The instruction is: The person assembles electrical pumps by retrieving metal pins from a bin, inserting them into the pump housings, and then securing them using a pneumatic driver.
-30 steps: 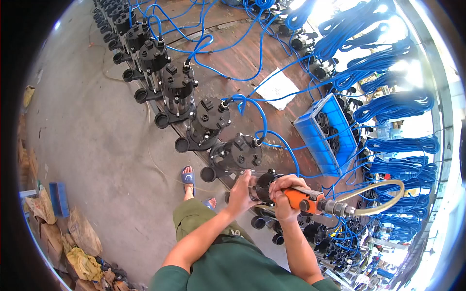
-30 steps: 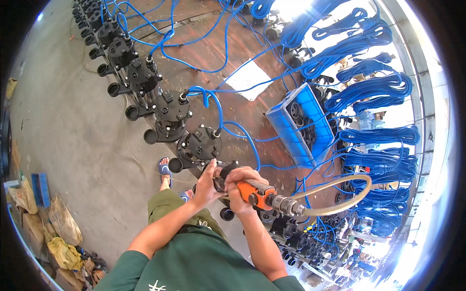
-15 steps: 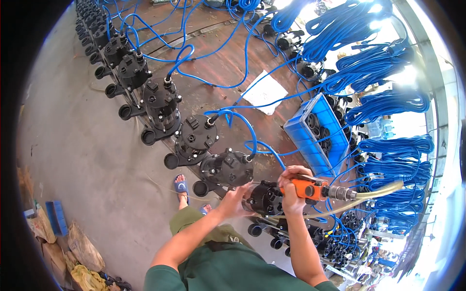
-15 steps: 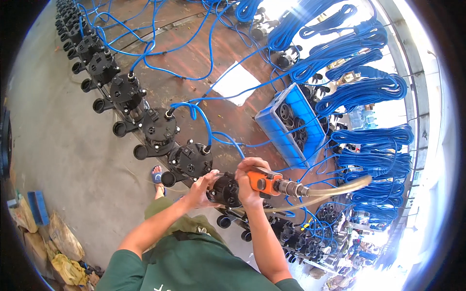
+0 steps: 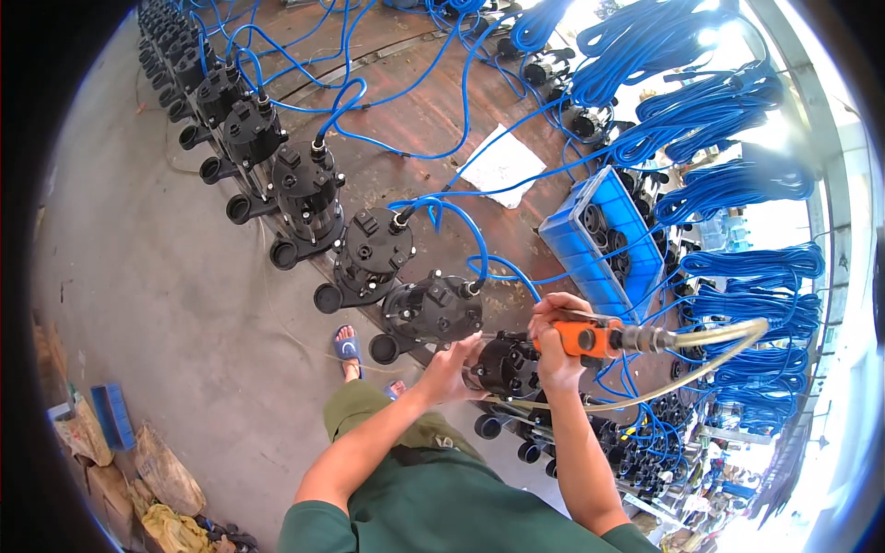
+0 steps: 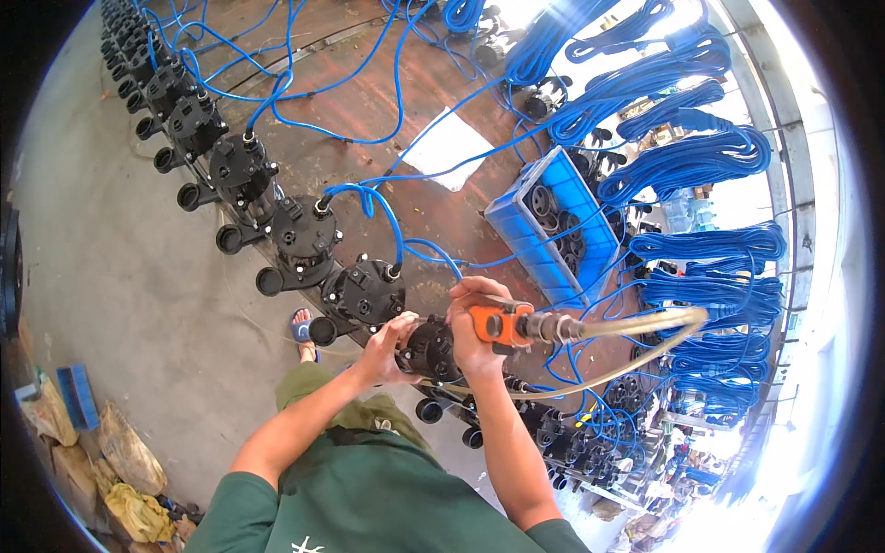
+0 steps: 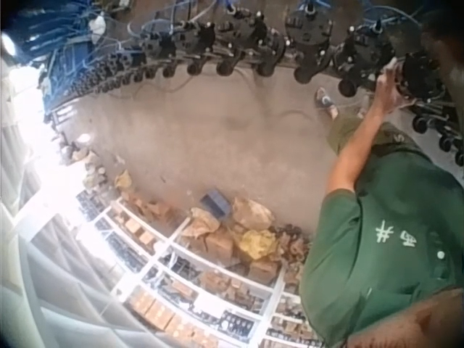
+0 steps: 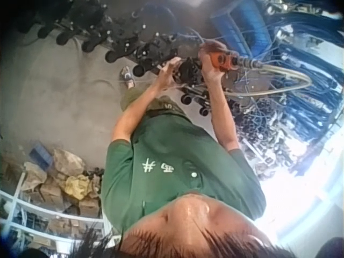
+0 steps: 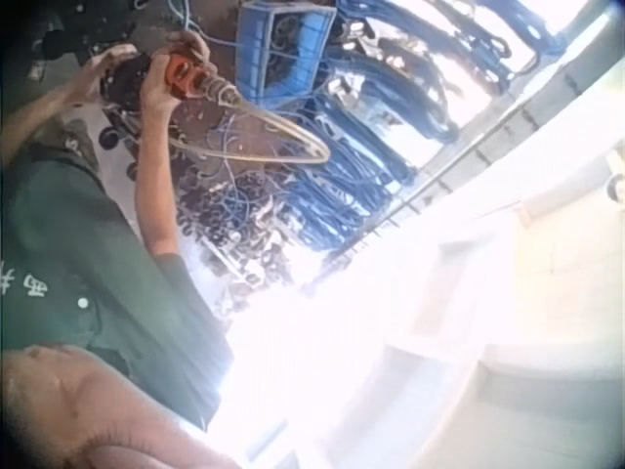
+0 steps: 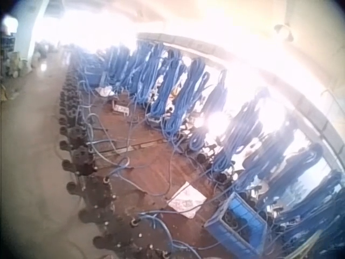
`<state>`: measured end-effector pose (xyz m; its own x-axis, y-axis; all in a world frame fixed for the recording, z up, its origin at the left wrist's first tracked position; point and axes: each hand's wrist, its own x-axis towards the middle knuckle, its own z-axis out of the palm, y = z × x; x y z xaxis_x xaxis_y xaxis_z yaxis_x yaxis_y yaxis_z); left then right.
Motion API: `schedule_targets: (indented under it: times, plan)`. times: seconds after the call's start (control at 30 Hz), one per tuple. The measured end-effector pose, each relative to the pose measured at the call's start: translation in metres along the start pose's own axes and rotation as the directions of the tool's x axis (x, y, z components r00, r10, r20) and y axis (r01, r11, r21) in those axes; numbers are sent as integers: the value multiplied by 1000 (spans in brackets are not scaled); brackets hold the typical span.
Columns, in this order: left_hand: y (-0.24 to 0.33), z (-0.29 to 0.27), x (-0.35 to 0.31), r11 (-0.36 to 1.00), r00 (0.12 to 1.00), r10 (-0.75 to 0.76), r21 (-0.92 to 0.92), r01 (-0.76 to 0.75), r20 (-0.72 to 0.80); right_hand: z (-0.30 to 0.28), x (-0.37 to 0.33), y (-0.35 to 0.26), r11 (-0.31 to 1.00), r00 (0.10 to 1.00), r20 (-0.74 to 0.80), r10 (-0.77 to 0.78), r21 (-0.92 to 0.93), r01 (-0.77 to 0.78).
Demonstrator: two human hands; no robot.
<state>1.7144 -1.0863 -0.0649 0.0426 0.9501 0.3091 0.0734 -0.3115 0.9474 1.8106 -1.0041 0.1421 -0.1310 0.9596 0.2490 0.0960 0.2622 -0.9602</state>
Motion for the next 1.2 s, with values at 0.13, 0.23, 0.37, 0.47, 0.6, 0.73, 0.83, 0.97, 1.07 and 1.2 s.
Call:
schedule_targets:
  times: [0.13,0.23,0.37,0.47,0.6,0.73,0.83,0.97,1.07,1.2]
  plan:
    - [1,2,1,1000,1000,6,1,-6,-2,-2,0,9,1000,1000,-4,19,17,-18]
    - [4,1,3,999,1000,30,11,-30,-9,1,6,3,1000,1000,-20,4,16,-4]
    - [5,2,0,999,999,38,-3,-38,-27,1,-10,-13,983,1000,-7,2,186,-1]
    - [8,3,-3,996,993,74,51,-70,-93,15,-34,-34,984,991,72,112,129,-120]
    - [22,7,-2,998,998,-56,-9,55,-24,10,-52,-21,996,993,119,-6,89,-5]
    - [32,28,-2,999,991,-37,1,37,-127,-2,-51,-26,973,993,118,-7,231,-21]
    - [43,34,-4,986,985,-117,105,130,-125,-31,-53,-65,917,1000,-19,7,400,1]
    - [26,12,-33,869,896,-436,223,442,-78,-63,-32,-57,990,936,-349,44,139,5]
    - [31,45,-30,885,972,-150,413,214,-182,-93,-33,-16,957,954,-299,-32,267,116]
    - [80,63,-58,687,963,161,725,47,-215,-91,-48,0,984,958,-272,-92,124,130]
